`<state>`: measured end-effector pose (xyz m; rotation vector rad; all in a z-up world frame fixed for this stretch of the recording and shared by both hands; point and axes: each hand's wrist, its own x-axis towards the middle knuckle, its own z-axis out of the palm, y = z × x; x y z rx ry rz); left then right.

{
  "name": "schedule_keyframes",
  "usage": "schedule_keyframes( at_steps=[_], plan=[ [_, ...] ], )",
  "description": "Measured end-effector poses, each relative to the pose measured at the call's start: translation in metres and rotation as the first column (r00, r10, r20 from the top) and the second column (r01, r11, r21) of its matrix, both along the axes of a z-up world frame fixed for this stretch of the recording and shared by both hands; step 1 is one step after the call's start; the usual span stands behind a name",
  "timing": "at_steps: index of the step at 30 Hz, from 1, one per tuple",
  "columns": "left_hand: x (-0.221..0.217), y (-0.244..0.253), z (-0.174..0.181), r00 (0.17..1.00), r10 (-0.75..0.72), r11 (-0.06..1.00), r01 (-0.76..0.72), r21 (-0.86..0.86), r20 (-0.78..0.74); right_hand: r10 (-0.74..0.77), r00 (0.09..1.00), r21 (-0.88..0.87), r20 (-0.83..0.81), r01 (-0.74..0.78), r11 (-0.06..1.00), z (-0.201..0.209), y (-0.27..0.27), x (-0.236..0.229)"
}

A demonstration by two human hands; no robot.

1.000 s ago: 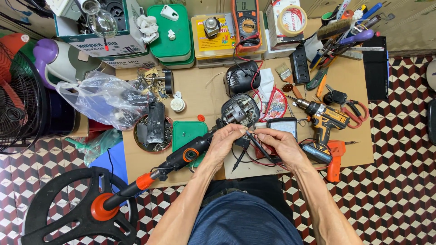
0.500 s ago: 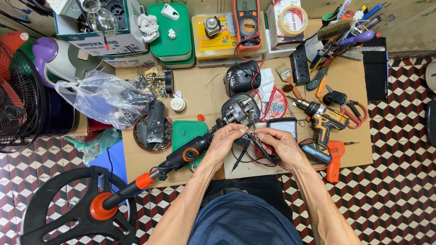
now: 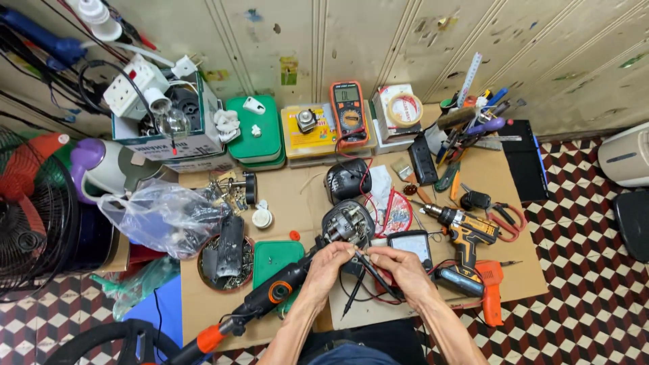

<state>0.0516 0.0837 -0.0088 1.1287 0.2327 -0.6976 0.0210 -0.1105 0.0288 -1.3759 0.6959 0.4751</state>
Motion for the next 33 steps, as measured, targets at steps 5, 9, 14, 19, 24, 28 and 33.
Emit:
schedule_keyframes(
  at_steps=[5,9,14,19,24,28,33],
  plan=[
    [0.0,-0.001,-0.002,0.999,0.03,0.999,-0.031,-0.023,-0.019,-0.023,1.0,-0.013,-0.009,0.023,1.0,-0.003,0.002,-0.002],
    [-0.001,-0.001,0.005,0.996,0.057,0.998,-0.059,-0.024,-0.064,-0.042,0.999,-0.015,-0.03,0.042,0.999,0.006,0.005,-0.001],
    [-0.002,0.001,0.001,0.994,0.071,0.996,-0.075,-0.051,-0.079,-0.04,0.998,0.036,-0.048,0.042,0.998,-0.001,0.001,-0.002],
    [-0.003,0.001,-0.008,0.972,0.101,0.976,-0.139,-0.17,-0.214,0.002,1.0,0.107,0.01,-0.003,0.994,0.004,0.0,0.003],
    [-0.002,0.001,-0.008,0.967,0.111,0.965,-0.161,-0.209,-0.23,0.024,1.0,0.113,0.001,-0.024,0.993,0.002,-0.001,0.004],
    [-0.004,0.001,-0.01,0.965,0.115,0.966,-0.165,-0.201,-0.237,0.028,1.0,0.111,-0.011,-0.027,0.994,0.003,0.0,0.004],
    [-0.003,-0.001,-0.014,0.963,0.115,0.963,-0.168,-0.209,-0.243,0.02,1.0,0.108,-0.01,-0.018,0.994,0.001,-0.001,0.004]
  ],
)
